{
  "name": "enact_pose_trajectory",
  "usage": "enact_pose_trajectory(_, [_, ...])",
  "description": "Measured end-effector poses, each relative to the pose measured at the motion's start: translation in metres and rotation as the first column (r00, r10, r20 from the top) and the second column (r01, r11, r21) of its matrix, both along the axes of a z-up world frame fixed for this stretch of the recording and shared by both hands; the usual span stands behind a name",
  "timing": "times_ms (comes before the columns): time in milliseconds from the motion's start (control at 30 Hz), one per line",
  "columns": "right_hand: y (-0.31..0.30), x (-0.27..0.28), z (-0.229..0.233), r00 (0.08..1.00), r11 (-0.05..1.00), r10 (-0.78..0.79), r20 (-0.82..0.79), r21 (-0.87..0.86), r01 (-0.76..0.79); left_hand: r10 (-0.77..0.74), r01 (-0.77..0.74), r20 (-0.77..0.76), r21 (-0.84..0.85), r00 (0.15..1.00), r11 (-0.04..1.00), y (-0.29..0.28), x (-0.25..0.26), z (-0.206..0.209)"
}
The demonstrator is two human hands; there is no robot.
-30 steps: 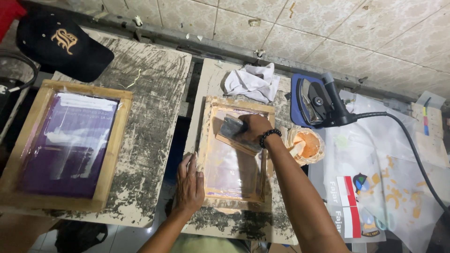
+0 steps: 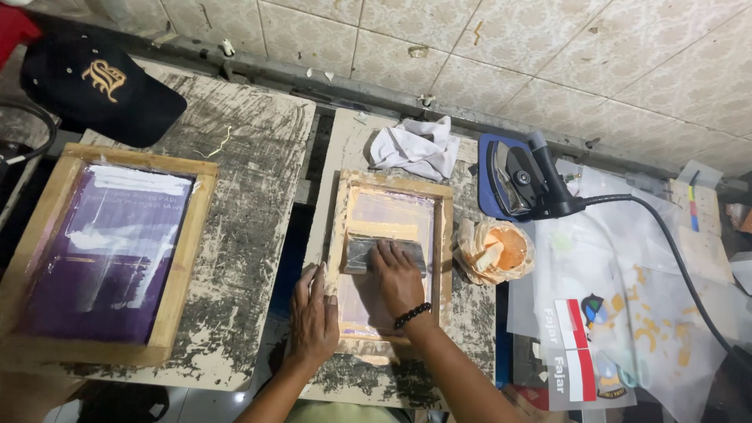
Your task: The person uses a squeegee to spread orange ink across a screen printing frame. They then use a white cloth to wipe the squeegee and the frame edges before continuing to spread the ink evenly.
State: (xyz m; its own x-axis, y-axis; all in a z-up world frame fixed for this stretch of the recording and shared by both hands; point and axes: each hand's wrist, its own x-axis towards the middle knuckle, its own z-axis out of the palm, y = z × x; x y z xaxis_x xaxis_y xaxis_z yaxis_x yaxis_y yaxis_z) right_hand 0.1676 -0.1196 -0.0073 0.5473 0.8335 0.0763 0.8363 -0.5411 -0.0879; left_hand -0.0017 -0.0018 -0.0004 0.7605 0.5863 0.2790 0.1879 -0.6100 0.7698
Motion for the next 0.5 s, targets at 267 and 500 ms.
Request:
enact_pose_trajectory(267, [0.016, 0.065, 0.074, 0.993, 0.980, -0.110, -0.045, 0.160, 0.116, -0.007, 0.006, -0.081, -0.013, 0.997, 1.000, 0.000, -0.002, 0.001])
enact_pose_trajectory(500, [0.027, 0.083, 0.054, 0.992, 0.993, -0.110, -0.059, 0.028, 0.112, -0.019, 0.019, -0.042, -0.013, 0.999, 1.000, 0.001, -0.002, 0.002])
